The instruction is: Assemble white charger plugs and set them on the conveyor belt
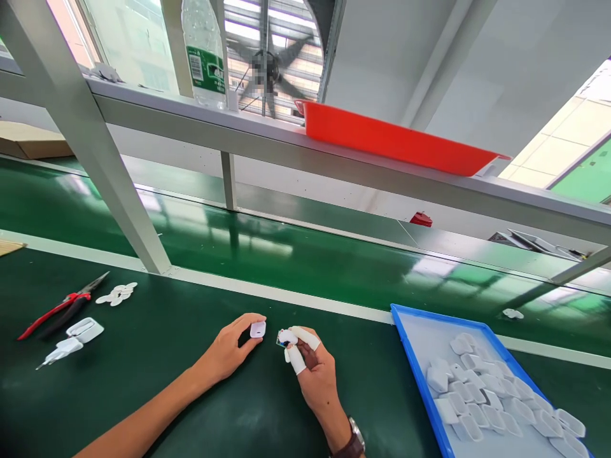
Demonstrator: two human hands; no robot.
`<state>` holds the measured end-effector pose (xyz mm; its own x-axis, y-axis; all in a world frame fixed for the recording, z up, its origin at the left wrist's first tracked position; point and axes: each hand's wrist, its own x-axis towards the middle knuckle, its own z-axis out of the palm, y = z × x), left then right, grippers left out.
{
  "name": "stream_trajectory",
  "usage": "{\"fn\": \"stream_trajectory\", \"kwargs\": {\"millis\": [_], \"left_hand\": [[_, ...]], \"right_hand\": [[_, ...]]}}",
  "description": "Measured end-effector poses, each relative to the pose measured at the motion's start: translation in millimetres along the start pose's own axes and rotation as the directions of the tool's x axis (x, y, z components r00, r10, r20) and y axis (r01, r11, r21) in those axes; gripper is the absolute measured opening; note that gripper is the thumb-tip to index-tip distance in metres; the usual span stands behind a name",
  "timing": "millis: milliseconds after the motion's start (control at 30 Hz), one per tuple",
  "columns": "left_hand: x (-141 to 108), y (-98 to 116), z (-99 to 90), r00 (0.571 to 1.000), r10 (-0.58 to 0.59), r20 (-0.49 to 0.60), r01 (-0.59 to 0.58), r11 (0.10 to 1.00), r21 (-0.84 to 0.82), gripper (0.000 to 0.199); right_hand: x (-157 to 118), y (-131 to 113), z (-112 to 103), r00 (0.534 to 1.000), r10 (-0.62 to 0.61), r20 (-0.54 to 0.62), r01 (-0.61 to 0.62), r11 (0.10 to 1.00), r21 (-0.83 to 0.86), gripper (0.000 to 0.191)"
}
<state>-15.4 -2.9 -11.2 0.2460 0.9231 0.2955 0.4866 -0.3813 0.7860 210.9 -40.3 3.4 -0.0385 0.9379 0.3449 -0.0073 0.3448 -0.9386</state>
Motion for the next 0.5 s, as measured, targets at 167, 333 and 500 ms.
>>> {"fn": "stream_trajectory", "kwargs": {"millis": [167, 333, 500], "left_hand": [[-7, 20, 2.7, 0.991, 0.134, -0.022, -0.135, 0.986, -0.101, 0.033], [-10, 24, 4.3, 0.968, 0.242, -0.061, -0.246, 0.966, -0.074, 0.033], [-14, 27, 5.7, 0.941, 0.333, -0.067, -0.337, 0.939, -0.064, 0.034]], "right_hand": [[-1, 4, 1, 0.999, -0.051, -0.007, 0.051, 0.999, -0.018, 0.031], [-5, 8, 4, 0.989, -0.147, 0.005, 0.146, 0.982, -0.116, 0.029], [-3, -3, 3, 0.959, -0.275, 0.072, 0.283, 0.901, -0.329, 0.035]]}}
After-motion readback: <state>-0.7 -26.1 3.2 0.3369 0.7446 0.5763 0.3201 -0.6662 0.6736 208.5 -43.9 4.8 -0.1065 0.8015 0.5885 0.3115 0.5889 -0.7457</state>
